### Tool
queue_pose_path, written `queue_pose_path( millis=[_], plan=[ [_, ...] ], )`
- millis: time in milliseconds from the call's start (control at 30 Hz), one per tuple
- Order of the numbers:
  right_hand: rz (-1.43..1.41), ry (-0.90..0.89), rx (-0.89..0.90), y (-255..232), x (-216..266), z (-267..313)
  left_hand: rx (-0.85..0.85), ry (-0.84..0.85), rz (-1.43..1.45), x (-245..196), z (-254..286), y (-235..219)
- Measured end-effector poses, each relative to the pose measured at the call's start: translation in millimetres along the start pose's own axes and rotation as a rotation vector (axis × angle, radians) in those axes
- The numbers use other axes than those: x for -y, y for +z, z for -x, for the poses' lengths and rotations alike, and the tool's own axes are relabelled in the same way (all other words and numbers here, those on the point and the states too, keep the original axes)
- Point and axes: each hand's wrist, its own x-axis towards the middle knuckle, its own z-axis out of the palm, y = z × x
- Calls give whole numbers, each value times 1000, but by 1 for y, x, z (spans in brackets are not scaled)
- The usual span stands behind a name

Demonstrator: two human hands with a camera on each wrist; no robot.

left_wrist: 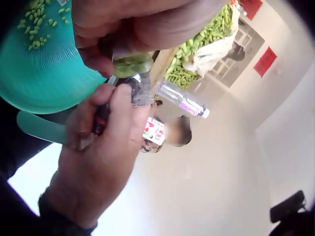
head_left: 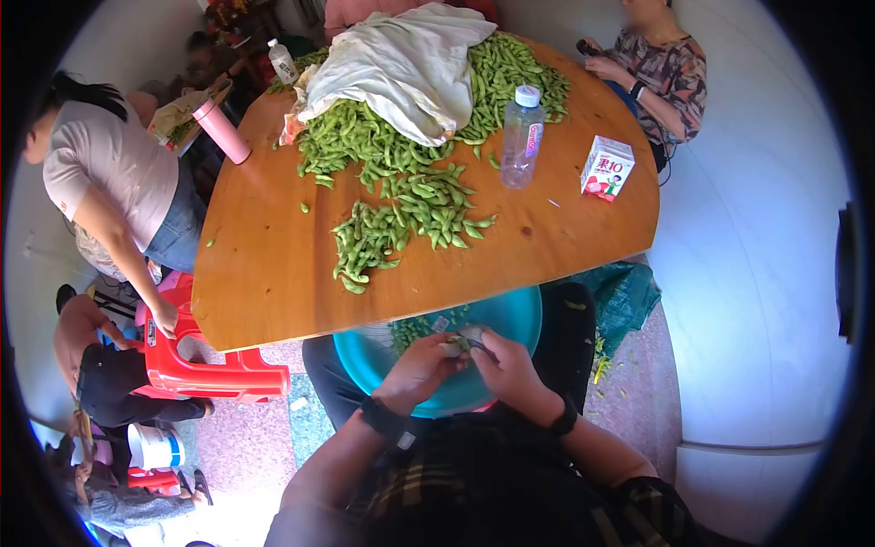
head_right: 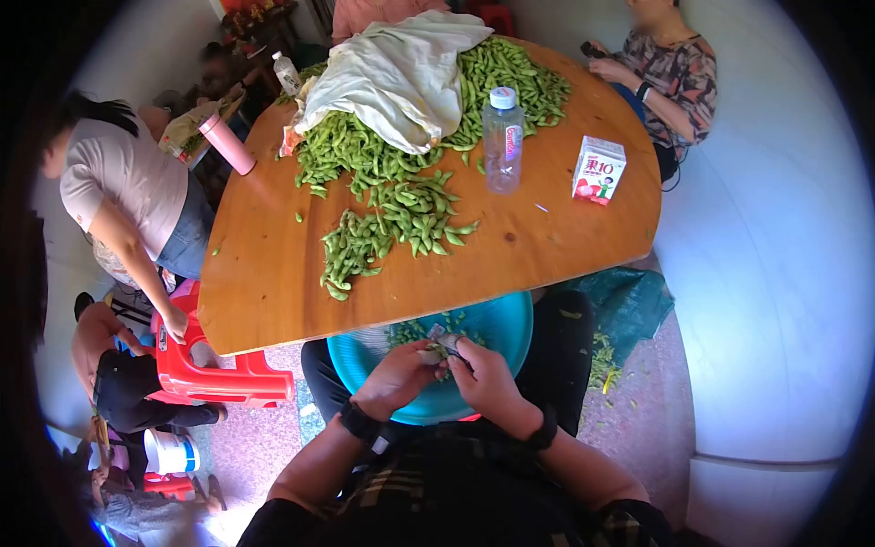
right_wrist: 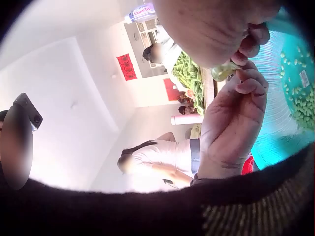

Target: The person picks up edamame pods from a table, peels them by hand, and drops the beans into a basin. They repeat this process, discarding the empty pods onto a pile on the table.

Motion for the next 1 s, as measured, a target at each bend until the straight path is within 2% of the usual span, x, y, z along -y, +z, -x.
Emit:
queue_pose_path(
  millis=[67, 100, 133, 167, 200, 233, 267, 300, 333, 367, 433, 467, 533, 567, 633, 667, 733, 767, 833, 867, 933, 1000],
  plan=[
    [2, 16, -4, -4, 2, 0, -99, -22, -231, 15, -9, -10],
    [57, 57, -107, -11, 10, 2, -107, -11, -234, 19, -9, -11],
    [110, 97, -210, -19, 11, 2, -66, 185, -681, 23, -8, -13],
    [160, 89, -284, -31, -9, 6, -22, 378, -1128, 23, -7, -15],
    [206, 10, -419, -46, -6, 6, -84, 622, -1424, 18, 0, -9],
    [300, 75, -446, -66, -11, 14, -92, 628, -1430, 6, 11, 2],
    [488, 98, -452, -89, -23, 24, -202, 791, -1480, -9, 26, 16],
    [485, 184, -466, -111, -52, 40, -311, 955, -1523, -24, 38, 24],
    [443, 184, -545, -126, -63, 50, -462, 996, -1616, -40, 47, 26],
    [466, 291, -523, -139, -58, 59, -616, 1033, -1705, -59, 53, 23],
    [431, 342, -523, -146, -44, 68, -791, 1035, -1901, -99, 55, 11],
    [431, 340, -522, -143, -48, 70, -794, 1036, -1900, -106, 53, 2],
    [454, 225, -493, -132, -49, 68, -657, 988, -1868, -114, 44, -16],
    [427, 175, -445, -122, -39, 65, -654, 991, -1868, -116, 42, -19],
    [376, 261, -317, -103, -21, 54, -697, 913, -1831, -118, 40, -20],
    [375, 262, -319, -92, -8, 47, -695, 913, -1832, -116, 41, -18],
    [277, 132, -185, -72, 14, 31, -565, 898, -1722, -114, 42, -10],
    [277, 134, -187, -65, 15, 26, -561, 897, -1723, -113, 41, -9],
    [268, -63, -127, -53, 10, 15, -603, 884, -1683, -115, 38, -7],
    [308, -17, -56, -51, 10, 12, -607, 886, -1680, -115, 35, -6],
    [307, -40, -27, -45, 19, 5, -775, 858, -1601, -117, 27, -7],
    [308, -54, -5, -39, 26, 0, -761, 870, -1671, -123, 23, -12]
  ],
)
